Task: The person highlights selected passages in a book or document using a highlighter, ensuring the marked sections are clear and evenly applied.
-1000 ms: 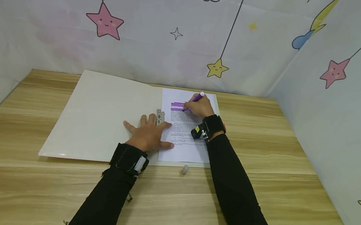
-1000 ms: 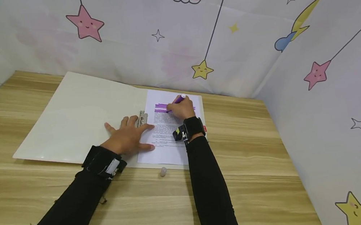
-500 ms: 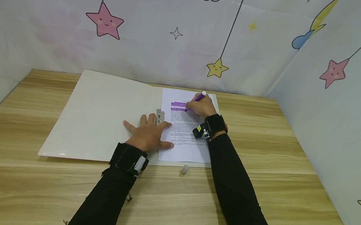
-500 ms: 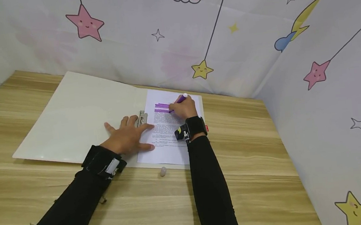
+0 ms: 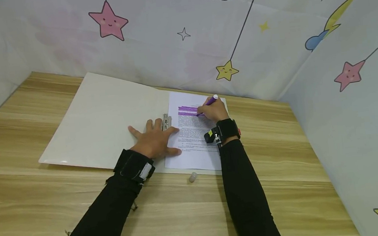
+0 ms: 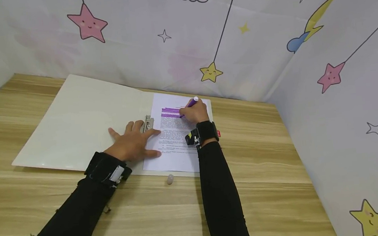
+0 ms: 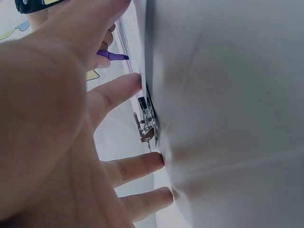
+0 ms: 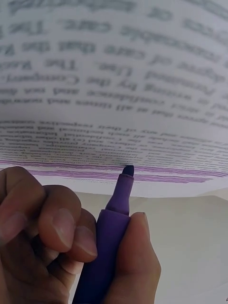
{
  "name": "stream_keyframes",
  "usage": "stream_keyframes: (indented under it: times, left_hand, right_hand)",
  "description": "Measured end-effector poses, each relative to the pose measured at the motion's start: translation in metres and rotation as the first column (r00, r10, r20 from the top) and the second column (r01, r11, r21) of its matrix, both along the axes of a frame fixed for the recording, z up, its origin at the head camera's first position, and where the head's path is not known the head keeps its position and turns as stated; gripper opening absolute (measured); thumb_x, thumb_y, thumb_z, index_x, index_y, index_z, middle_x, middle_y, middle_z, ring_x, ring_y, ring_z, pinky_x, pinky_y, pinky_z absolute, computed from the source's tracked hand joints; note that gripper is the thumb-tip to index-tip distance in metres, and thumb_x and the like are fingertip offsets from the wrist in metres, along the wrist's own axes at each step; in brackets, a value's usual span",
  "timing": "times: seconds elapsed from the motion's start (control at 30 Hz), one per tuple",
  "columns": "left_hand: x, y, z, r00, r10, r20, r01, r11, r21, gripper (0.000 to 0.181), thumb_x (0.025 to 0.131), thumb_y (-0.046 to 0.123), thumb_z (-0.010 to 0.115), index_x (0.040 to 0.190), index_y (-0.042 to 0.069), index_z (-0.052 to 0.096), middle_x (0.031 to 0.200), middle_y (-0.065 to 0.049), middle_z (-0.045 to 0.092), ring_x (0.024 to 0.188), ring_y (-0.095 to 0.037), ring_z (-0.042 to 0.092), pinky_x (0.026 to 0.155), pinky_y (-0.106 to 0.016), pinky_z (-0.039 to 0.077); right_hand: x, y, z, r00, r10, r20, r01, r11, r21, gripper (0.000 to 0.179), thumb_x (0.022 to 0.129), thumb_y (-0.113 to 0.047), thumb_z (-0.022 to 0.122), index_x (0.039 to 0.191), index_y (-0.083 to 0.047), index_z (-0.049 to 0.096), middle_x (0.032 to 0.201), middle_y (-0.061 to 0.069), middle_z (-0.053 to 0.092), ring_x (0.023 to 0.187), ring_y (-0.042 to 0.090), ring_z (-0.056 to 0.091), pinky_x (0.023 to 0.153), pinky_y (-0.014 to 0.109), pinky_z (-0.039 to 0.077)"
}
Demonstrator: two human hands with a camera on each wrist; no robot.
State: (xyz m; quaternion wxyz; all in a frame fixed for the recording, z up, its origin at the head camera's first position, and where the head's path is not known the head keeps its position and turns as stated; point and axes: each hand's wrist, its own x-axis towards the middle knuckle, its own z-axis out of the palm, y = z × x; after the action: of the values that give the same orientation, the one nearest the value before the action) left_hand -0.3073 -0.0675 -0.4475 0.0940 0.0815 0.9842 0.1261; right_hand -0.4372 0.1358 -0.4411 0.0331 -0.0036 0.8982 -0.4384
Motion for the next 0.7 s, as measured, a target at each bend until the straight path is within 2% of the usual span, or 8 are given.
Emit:
stream_keyframes:
  times: [0.7]
  left_hand:
    - [-0.001, 0.001, -0.002, 1.000, 0.011, -0.002, -0.011, 1.000, 0.000, 0.080, 0.081, 0.061, 0.075, 0.150, 0.033, 0.048, 0.153, -0.024, 0.030, 0.140, -0.049, 0.021, 0.093, -0.088, 0.002]
  right_hand:
    - [-0.003, 0.014, 0.003, 0.997, -0.038, 0.062, 0.037, 0.999, 0.032, 0.025, 0.078, -0.010, 0.078, 0.077, -0.008, 0.052, 0.078, 0.006, 0.051, 0.069, 0.021, 0.045, 0.057, 0.032, 0.034]
